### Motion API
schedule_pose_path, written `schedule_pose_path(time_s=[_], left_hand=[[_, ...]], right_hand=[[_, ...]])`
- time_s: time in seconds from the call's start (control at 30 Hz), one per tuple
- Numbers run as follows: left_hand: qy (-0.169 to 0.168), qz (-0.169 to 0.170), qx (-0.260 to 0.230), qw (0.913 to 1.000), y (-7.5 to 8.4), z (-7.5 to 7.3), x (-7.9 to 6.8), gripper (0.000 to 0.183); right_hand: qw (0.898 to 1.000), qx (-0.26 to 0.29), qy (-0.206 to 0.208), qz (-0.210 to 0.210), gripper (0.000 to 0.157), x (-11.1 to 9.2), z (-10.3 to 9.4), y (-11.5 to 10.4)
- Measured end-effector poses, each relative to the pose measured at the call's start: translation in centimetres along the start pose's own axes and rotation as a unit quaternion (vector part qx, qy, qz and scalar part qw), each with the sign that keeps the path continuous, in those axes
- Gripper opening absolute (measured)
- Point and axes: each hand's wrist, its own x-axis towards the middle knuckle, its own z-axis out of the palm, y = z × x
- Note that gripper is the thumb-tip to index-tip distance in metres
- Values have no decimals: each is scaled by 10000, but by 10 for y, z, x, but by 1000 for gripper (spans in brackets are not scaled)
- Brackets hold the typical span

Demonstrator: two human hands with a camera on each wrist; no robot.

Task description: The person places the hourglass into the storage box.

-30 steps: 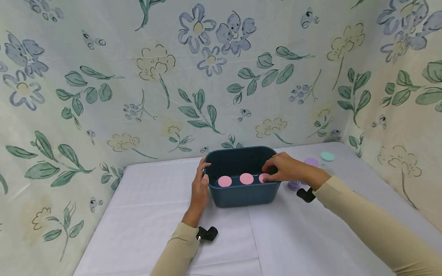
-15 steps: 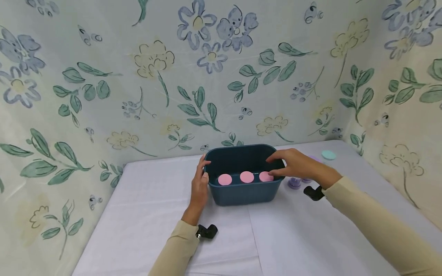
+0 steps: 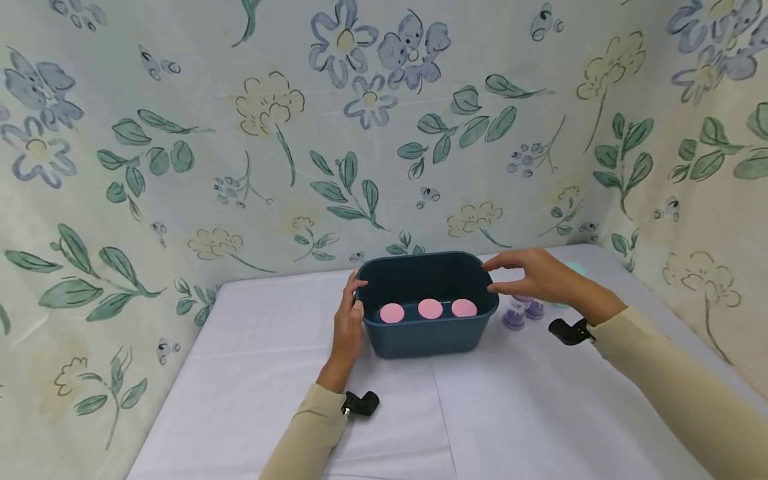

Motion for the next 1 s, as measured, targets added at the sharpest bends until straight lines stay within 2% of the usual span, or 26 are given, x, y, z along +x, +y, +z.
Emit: schedule_pose_path(time_s=[0.07,0.2,0.4,0.7,1.0], left_hand=[[14,25,39,10000,-8,1,0,42],[7,40,43,10000,-12,2,-1,41],[-18,19,136,9999,-13,2,-4,42],[-74,89,120,9999,-12,1,-6,42],[9,132,124,9998,-11,0,-6,42]], right_hand=[[10000,-4,92,38,49,-3,-1,3],[9997,40,211,131,49,-8,0,9],[9986,208,231,428,56,-21,5,21],[9949,434,728,541,58,-40,17,30],[9926,525,813,730,63,-43,25,39]])
